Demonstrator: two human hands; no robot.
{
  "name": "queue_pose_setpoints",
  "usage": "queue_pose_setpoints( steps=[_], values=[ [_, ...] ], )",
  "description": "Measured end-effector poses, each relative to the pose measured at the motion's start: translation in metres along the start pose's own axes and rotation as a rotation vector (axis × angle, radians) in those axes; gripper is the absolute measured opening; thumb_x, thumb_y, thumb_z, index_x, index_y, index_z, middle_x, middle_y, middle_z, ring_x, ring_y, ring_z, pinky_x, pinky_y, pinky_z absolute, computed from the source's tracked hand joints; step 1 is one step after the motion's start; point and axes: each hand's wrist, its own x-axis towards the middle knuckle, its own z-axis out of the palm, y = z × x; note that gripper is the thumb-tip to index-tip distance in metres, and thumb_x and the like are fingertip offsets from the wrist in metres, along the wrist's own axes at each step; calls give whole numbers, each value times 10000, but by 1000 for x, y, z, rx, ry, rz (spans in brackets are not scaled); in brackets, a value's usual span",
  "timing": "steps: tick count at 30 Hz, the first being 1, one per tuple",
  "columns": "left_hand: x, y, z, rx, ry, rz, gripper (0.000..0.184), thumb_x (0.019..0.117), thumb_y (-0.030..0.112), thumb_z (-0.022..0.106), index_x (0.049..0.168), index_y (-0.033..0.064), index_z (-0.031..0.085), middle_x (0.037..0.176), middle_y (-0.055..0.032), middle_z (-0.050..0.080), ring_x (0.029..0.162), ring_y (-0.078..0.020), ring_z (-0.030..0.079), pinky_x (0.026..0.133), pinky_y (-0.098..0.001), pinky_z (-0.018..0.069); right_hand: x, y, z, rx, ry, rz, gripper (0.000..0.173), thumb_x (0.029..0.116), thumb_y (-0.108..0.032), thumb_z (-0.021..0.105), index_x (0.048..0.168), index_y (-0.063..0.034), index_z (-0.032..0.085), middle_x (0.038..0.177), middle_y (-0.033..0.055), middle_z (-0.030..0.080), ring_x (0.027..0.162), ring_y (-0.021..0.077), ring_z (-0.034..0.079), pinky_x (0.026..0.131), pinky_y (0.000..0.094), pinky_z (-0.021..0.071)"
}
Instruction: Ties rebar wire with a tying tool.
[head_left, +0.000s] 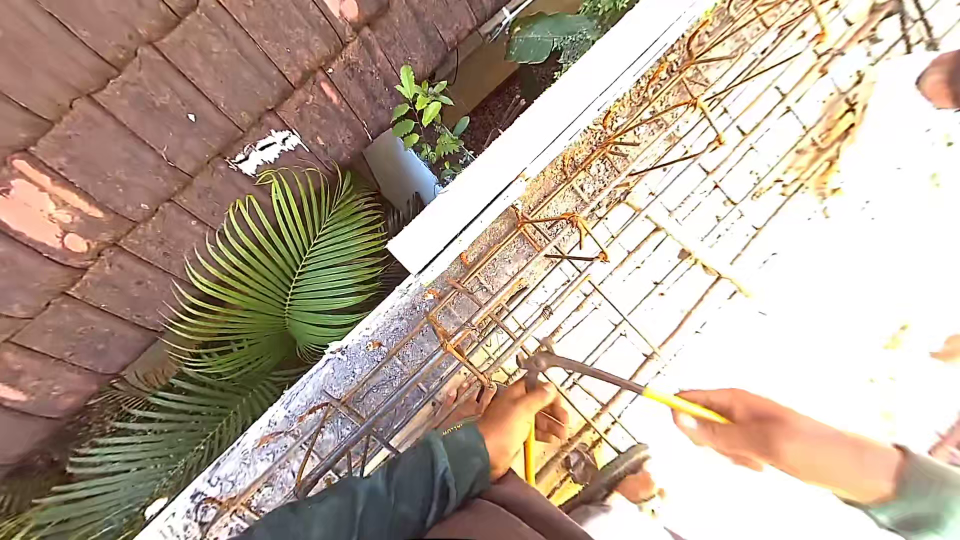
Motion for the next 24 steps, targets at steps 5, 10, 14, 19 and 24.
queue_pose_setpoints(
  steps=[5,10,14,19,24],
  values=[
    [3,5,2,-343,171,107,226,1137,247,324,1073,87,470,702,2,519,555,-106,553,583,-249,546,72,0,-6,-67,52,-199,196,949,-331,628,841,-169,650,589,-113,492,462,-14,412,451,176,341],
    [17,3,0,-299,142,257,290,1141,226,260,1082,60,490,772,-44,590,684,-151,628,728,-293,572,104,4,0,37,67,-253,232,954,-314,611,770,-177,638,532,-96,448,422,1,374,424,185,316],
    [20,2,-4,-150,110,331,366,1140,251,232,1193,22,513,854,-59,655,766,-143,668,763,-283,571,104,-14,0,49,79,-224,271,1038,-228,540,826,-110,661,541,-56,443,423,32,352,426,203,308],
    [21,3,-5,0,221,347,385,1136,255,284,1112,37,601,895,-9,644,772,-82,633,720,-230,544,108,-29,-1,-11,71,-242,268,1052,-227,560,853,-104,690,574,-47,490,435,35,336,432,214,290],
    [23,0,-5,13,245,382,381,1133,253,297,1093,40,610,833,-11,634,688,-68,594,642,-201,511,97,-39,9,9,103,-233,295,1050,-215,572,801,-96,677,538,-18,463,418,62,342,418,227,290]
  ],
)
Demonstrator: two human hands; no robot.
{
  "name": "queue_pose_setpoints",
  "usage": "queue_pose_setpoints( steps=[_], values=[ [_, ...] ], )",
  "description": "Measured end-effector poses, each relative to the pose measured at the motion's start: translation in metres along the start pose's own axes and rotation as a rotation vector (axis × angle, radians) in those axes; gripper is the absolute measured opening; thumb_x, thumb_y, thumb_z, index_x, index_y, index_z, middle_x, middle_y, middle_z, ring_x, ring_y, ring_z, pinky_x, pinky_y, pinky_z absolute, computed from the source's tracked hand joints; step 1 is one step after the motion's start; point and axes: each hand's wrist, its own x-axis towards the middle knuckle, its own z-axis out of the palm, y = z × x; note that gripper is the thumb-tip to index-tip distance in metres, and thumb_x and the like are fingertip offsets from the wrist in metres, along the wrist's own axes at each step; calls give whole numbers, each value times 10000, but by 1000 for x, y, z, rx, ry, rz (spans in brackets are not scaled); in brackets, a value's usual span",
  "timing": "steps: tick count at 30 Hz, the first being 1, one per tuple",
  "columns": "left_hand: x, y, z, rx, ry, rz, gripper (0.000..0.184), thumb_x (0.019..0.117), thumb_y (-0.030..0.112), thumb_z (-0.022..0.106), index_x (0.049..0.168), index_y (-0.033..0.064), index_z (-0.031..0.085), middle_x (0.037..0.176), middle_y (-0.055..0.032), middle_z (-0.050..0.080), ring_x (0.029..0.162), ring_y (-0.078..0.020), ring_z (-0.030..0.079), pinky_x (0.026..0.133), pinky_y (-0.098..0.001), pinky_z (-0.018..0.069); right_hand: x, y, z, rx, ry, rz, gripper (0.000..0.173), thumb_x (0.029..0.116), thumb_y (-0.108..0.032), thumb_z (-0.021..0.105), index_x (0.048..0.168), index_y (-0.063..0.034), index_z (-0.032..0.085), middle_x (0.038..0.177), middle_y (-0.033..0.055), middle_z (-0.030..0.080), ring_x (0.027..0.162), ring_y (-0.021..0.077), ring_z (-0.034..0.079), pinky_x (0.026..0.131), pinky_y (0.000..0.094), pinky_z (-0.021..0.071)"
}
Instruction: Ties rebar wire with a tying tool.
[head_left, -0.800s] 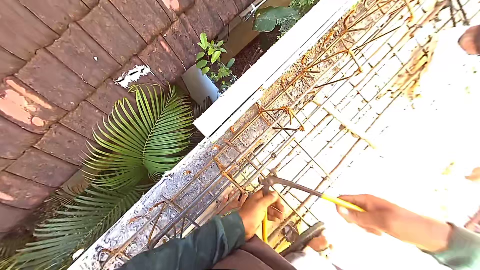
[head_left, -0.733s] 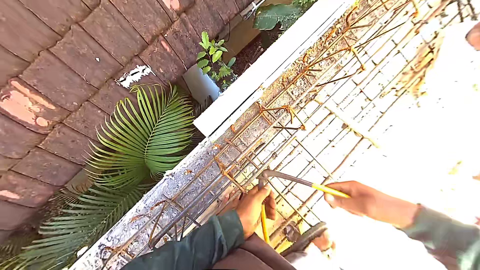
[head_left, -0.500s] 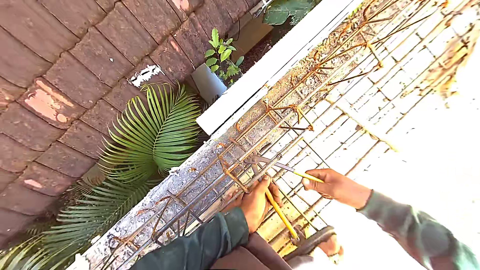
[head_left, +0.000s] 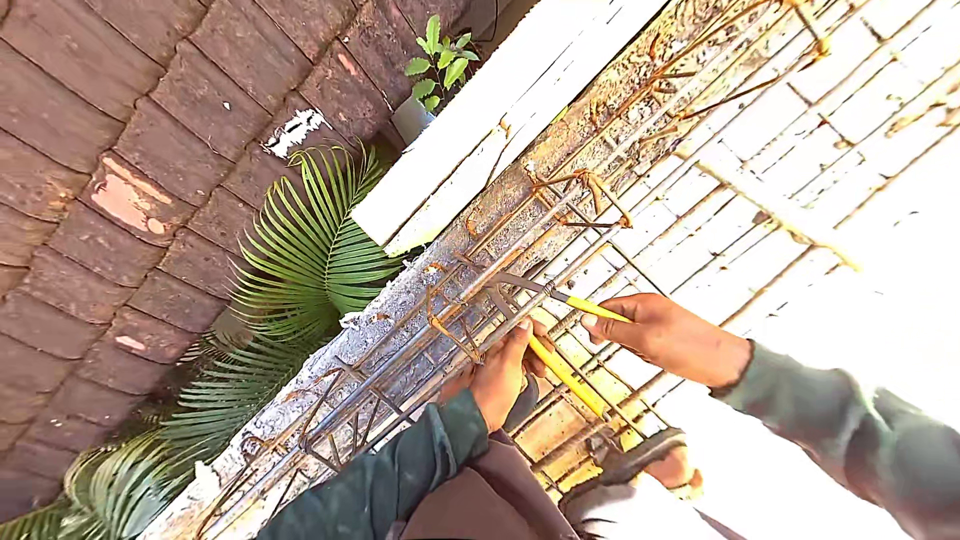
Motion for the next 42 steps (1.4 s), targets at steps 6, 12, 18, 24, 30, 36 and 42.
queue_pose_setpoints(
  steps=[6,12,18,24,30,36,42],
  values=[
    [-2,-4,1,74,47,-4,410,1126,331,315,1096,77,636,799,-11,616,677,-74,582,631,-214,496,-9,-6,1,-25,57,13,341,1065,-231,553,788,-92,693,545,6,505,417,92,361,419,260,312],
    [-3,-8,0,50,120,-7,414,1123,367,319,1049,104,630,775,-28,613,622,-84,546,548,-207,439,-1,-15,1,-38,41,74,355,1070,-255,554,794,-77,688,553,20,501,418,97,364,418,256,306],
    [0,-14,0,50,180,20,386,1122,373,336,1023,139,626,756,-9,572,569,-81,492,490,-201,399,2,-22,7,-106,54,87,398,1072,-298,546,762,-87,679,536,18,468,438,112,373,444,280,315],
    [2,-11,1,51,158,-25,482,1118,434,297,1059,122,660,771,-43,624,595,-97,539,490,-209,394,-9,-39,20,-282,66,138,416,1081,-387,504,804,-121,665,629,25,569,544,149,534,512,351,435],
    [4,-14,3,0,99,68,433,1117,389,325,1090,108,653,826,-17,626,690,-93,598,657,-245,526,-36,-64,43,-829,71,148,864,879,-697,651,1467,-90,472,1180,127,642,1085,336,642,835,538,552],
    [4,6,18,-47,121,7,371,1129,272,324,1144,57,626,777,-10,600,685,-90,584,678,-247,514,-18,-62,94,-1228,310,174,555,904,-43,677,1409,79,483,1203,242,613,1101,431,630,804,528,534],
    [-2,18,16,89,86,-59,411,1133,323,306,1219,82,628,913,-30,632,745,-86,601,632,-235,489,-21,-81,85,-1098,91,347,618,962,-101,591,1526,8,361,1367,241,537,1021,400,691,807,499,585]
  ],
)
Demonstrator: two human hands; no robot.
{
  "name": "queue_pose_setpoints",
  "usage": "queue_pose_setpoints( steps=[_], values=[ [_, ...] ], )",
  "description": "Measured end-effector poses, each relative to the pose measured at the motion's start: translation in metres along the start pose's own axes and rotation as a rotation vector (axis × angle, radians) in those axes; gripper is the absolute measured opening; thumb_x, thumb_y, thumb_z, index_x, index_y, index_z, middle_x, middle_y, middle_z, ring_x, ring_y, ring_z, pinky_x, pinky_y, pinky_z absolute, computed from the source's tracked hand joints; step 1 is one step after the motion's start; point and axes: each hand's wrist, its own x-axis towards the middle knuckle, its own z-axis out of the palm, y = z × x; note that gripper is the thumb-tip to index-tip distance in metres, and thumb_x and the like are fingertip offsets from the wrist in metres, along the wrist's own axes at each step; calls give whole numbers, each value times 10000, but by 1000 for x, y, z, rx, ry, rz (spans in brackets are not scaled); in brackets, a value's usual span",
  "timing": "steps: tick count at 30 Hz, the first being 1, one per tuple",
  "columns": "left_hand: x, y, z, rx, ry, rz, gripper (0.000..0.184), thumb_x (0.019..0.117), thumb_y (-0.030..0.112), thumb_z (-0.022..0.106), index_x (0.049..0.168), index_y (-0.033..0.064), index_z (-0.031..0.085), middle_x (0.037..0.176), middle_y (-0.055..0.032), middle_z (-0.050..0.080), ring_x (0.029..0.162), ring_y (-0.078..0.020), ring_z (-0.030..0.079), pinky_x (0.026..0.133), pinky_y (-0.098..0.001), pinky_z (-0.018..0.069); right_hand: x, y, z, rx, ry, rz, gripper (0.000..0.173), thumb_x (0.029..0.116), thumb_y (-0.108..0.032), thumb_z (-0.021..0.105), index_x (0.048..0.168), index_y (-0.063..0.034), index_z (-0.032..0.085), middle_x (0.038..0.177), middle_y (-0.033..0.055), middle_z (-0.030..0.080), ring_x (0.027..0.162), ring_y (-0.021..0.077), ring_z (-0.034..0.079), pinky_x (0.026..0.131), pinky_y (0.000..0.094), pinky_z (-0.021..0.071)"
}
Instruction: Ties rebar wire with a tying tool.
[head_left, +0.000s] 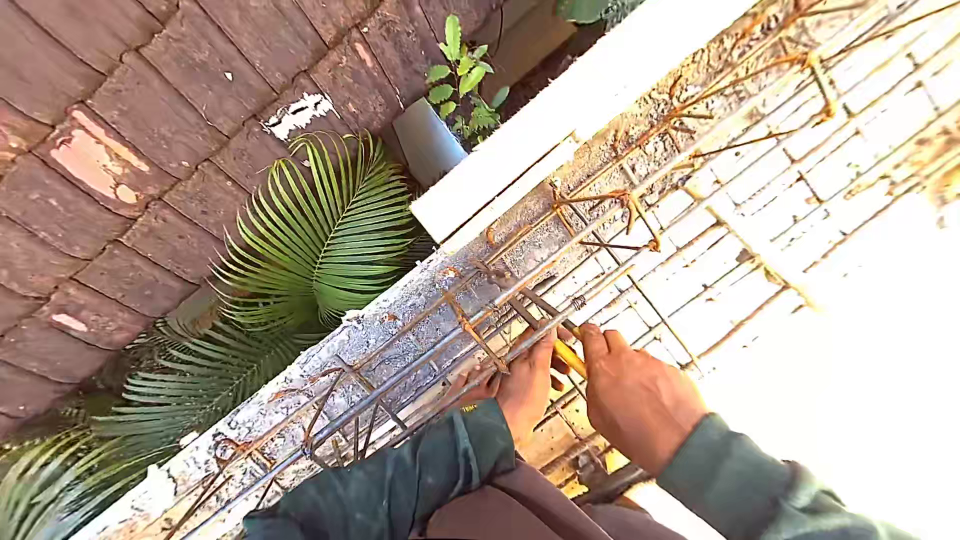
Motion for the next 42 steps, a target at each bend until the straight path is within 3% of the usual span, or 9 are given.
queue_pose_setpoints(
  steps=[6,10,14,19,27,34,36,39,42],
  values=[
    [5,-18,-5,122,-127,-42,550,1122,406,265,1360,-4,544,1150,-129,644,967,-184,651,826,-359,554,11,12,23,25,134,-16,600,939,-63,584,1512,-10,415,1335,243,585,963,426,709,767,542,586],
    [13,-32,-5,162,-220,-73,553,1107,434,359,1466,33,485,1357,-182,596,1152,-258,640,942,-439,545,50,45,42,172,84,-112,625,925,-34,579,1529,-43,423,1411,226,575,1080,434,689,891,599,558],
    [19,-23,-1,117,-243,-18,560,1104,386,418,1538,34,405,1488,-197,510,1288,-279,572,1026,-447,503,71,79,30,349,62,-249,436,974,-80,542,1407,-66,590,1110,224,700,987,385,686,888,602,520],
    [18,-20,-2,80,-286,57,566,1089,361,459,1535,16,402,1461,-195,534,1248,-249,586,1004,-408,502,64,88,-8,721,-264,-190,247,934,-153,583,1164,-84,640,725,26,611,496,135,565,469,326,518],
    [19,-11,1,33,-266,25,515,1082,320,489,1469,-20,464,1370,-188,588,1193,-218,603,991,-392,506,72,91,39,929,-173,-200,189,771,-169,629,954,-123,630,610,-44,543,429,92,497,404,287,441],
    [32,-7,13,-123,-210,54,430,1075,258,516,1416,-4,513,1255,-140,621,1091,-161,619,914,-340,530,105,123,4,1226,-772,-354,250,874,-324,595,1016,-145,694,751,42,691,500,133,646,445,298,567],
    [35,-5,18,-157,-186,34,373,1098,272,473,1356,11,542,1110,-88,638,986,-126,630,866,-318,537,96,117,-5,1091,-664,-294,286,902,-308,554,1067,-109,675,760,51,715,537,158,681,488,312,596],
    [36,-2,23,-207,-142,8,321,1097,233,480,1300,7,583,1116,-88,648,967,-119,625,844,-307,527,68,100,-14,622,-215,-233,477,871,-308,742,1281,-106,603,918,66,702,680,205,695,623,383,606],
    [36,-4,22,-202,-144,49,318,1090,238,486,1296,24,600,1203,-79,656,1035,-105,627,856,-297,525,34,74,-3,104,304,-171,775,763,-224,889,1419,-22,528,1206,252,628,974,453,671,762,600,567]
  ],
)
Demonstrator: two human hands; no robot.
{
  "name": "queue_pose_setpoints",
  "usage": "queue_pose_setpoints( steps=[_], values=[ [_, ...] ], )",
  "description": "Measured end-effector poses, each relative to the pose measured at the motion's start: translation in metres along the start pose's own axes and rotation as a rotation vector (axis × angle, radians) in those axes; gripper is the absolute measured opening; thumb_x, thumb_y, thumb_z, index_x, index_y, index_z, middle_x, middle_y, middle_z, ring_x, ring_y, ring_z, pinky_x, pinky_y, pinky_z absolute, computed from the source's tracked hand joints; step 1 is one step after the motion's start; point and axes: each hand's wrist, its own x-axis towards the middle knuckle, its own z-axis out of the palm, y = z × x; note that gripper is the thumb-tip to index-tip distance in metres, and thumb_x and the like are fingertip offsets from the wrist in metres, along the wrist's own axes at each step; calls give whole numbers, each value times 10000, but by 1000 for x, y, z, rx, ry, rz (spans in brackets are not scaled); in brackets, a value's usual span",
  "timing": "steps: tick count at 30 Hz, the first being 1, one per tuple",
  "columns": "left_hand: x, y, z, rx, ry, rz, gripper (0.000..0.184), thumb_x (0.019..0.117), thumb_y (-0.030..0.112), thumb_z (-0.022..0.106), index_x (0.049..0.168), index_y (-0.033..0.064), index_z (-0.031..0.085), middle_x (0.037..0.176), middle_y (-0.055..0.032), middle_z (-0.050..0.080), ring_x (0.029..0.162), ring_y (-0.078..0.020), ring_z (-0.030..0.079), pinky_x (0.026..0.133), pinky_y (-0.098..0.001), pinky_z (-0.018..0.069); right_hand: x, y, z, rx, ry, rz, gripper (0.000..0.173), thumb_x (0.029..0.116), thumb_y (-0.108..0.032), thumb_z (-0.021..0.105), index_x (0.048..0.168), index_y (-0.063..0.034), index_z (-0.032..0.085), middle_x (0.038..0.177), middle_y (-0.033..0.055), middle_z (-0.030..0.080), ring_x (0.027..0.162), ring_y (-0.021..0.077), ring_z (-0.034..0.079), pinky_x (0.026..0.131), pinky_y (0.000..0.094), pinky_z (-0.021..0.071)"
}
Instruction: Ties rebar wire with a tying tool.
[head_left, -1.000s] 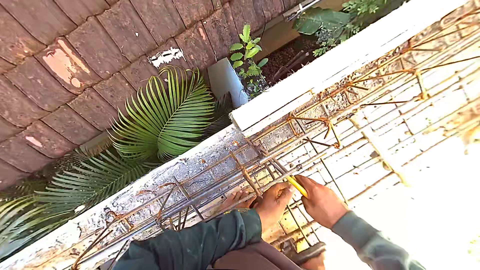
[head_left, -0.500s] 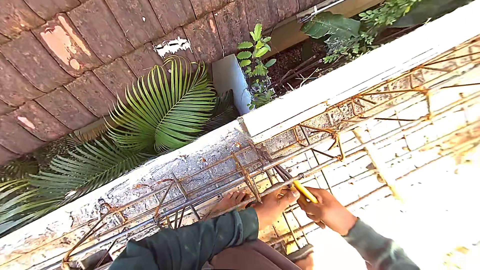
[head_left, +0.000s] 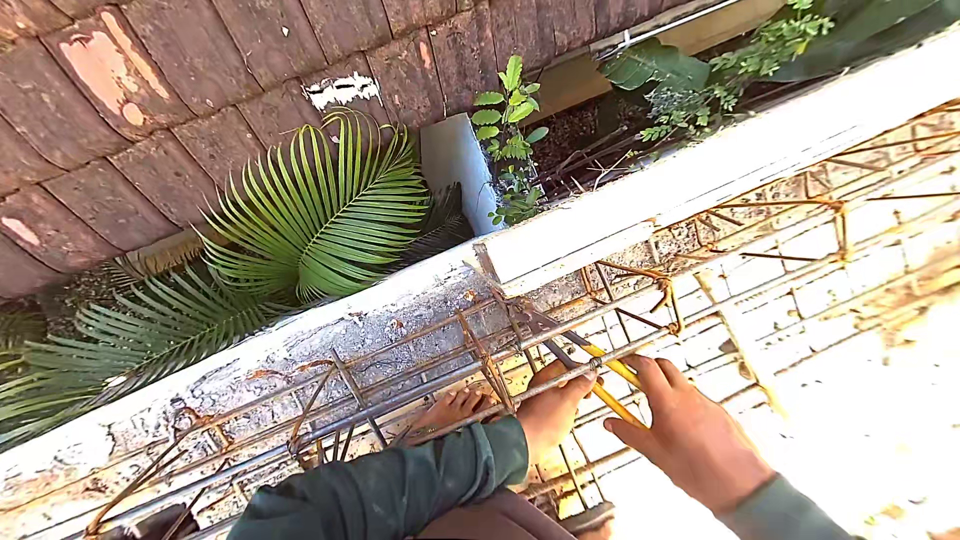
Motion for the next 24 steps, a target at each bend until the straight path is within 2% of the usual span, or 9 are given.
queue_pose_setpoints(
  steps=[2,4,6,10,16,19,20,22,24],
  values=[
    [-4,0,-1,27,-19,14,364,1087,248,485,1359,20,565,1275,-107,637,1110,-123,616,899,-314,522,-10,-16,18,-283,332,-52,717,665,-28,891,1320,57,613,1131,294,652,967,501,666,671,592,555],
    [-9,3,-3,71,-63,21,402,1077,204,491,1420,-5,498,1334,-144,594,1172,-145,587,954,-324,506,-6,-22,27,-419,479,-44,557,661,35,838,1189,81,665,1007,268,677,869,464,690,597,542,536],
    [-12,4,-6,140,-120,35,434,1062,164,502,1451,-23,460,1400,-177,552,1224,-169,563,1003,-328,481,-4,-23,16,-379,372,-18,469,695,5,798,1133,74,647,972,257,668,794,453,696,552,532,537],
    [-14,1,-9,189,-230,98,492,1027,119,552,1493,-16,470,1471,-195,539,1298,-220,568,1102,-366,454,-9,-42,-16,-171,-50,126,507,814,-104,704,1275,40,550,1101,252,675,894,439,711,716,569,561],
    [-19,-2,-18,125,-253,-97,629,940,-102,481,1546,6,355,1462,-187,512,1181,-171,589,953,-319,500,-25,-47,50,-110,201,147,524,753,-30,764,1225,104,580,1039,306,662,754,450,716,611,553,576],
    [-15,-1,-13,144,-264,-108,639,934,-77,483,1549,37,353,1411,-161,550,1100,-153,608,903,-313,509,-5,-27,29,93,-182,237,562,827,-105,705,1339,18,507,1110,242,680,972,416,703,818,583,554],
    [-15,0,-13,149,-263,-106,617,934,-56,500,1533,15,366,1393,-166,563,1101,-157,611,927,-320,507,3,-14,28,241,-294,236,581,803,-113,719,1337,-6,516,1079,215,686,960,383,690,824,577,543],
    [-15,3,-15,139,-281,-82,602,948,1,500,1535,-11,365,1436,-188,542,1202,-193,588,1000,-356,485,20,15,25,510,-444,186,584,687,-103,725,1250,-45,580,918,119,662,718,245,631,619,461,525],
    [-19,5,-15,115,-306,-50,588,997,89,481,1563,11,343,1474,-187,523,1270,-214,552,999,-378,473,29,28,12,732,-621,175,397,681,-82,677,1060,-106,561,657,-5,532,434,91,452,389,266,378]
  ],
)
